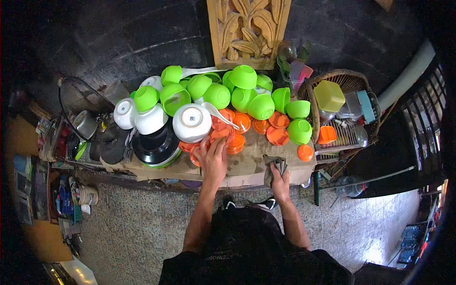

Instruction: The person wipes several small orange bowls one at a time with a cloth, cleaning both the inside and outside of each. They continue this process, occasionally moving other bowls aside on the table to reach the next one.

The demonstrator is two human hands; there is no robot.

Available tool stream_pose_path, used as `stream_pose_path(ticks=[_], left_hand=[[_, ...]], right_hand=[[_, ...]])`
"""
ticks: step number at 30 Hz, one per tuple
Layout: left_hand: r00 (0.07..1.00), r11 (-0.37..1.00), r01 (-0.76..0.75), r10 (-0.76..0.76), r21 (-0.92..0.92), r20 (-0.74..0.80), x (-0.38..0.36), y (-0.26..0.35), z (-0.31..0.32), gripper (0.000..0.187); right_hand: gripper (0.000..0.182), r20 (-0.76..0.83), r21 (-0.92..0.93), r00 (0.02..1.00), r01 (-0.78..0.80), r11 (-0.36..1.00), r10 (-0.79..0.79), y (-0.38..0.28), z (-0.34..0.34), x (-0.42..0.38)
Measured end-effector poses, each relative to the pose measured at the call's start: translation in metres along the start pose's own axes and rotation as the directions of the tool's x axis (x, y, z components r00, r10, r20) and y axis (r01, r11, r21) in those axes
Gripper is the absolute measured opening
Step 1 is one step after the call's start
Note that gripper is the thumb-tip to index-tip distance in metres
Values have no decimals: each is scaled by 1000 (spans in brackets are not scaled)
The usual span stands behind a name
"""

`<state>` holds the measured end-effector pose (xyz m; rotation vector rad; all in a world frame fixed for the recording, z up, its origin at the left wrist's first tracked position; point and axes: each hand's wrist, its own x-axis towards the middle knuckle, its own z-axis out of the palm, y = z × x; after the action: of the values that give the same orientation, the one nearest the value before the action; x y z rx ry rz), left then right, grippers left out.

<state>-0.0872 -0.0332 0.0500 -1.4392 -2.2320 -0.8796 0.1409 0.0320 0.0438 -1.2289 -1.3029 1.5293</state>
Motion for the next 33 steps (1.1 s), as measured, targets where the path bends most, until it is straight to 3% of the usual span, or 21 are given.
stream_pose_path(ticks=[7, 11, 13, 16, 17, 19, 20, 23, 24, 27, 29, 30, 31, 32, 33], left_hand=[[995, 985, -17, 0, -174, -98, 2, -9, -2, 18], [989, 988, -48, 27, -147, -145, 0, -8, -10, 19], [962, 991, -79, 47, -110, -269, 0, -6, -16, 20], [943, 976, -153, 98, -154, -318, -4, 5, -29, 23], [943, 976, -153, 97, -156, -317, -7, 10, -30, 23], [946, 897, -290, 216, -335, -241, -17, 23, -29, 27], [947, 895, -290, 215, -339, -240, -22, 30, -26, 27], [924, 810, -382, 335, -445, -184, -34, 46, -11, 29], [918, 799, -395, 365, -453, -155, -34, 49, -8, 29], [897, 763, -422, 431, -489, -101, -29, 57, -13, 32], [984, 722, -175, 139, -670, -108, -20, 74, -28, 41], [997, 672, -64, 82, -738, -13, -25, 72, -21, 50], [996, 667, -65, 87, -742, -9, -28, 73, -9, 50], [980, 420, 195, -51, -886, 191, -30, 78, 5, 47], [902, 111, 427, -120, -897, 414, -29, 82, 11, 45]], right_hand=[[26, -55, 37, 998, 20, 999, -18, -3, -2, -7], [27, -47, 52, 998, -32, 998, 34, 1, 0, -8], [28, 26, 53, 1000, -11, 999, 10, 11, -1, -4], [35, 37, 23, 999, -24, 999, 23, 15, -1, -2], [35, 35, 21, 999, -24, 999, 23, 14, 2, -1], [34, -95, 329, 973, -167, 929, 209, 11, 11, 3], [34, -100, 327, 973, -167, 930, 209, 7, 12, 6], [38, 123, 426, 964, -265, 865, 235, -3, 12, 13], [37, 85, 340, 989, -143, 929, 122, 2, 16, 14], [36, 135, 202, 986, -125, 971, 99, 7, 4, 22], [34, 81, 295, 993, -103, 950, 83, -5, 6, 18], [30, 55, 326, 996, -80, 942, 66, -9, 7, 17], [28, 30, 355, 998, -57, 933, 49, -13, 7, 16], [28, 23, 355, 998, -55, 933, 50, -16, 9, 15], [26, 21, 356, 999, -40, 934, 34, -18, 11, 15]])
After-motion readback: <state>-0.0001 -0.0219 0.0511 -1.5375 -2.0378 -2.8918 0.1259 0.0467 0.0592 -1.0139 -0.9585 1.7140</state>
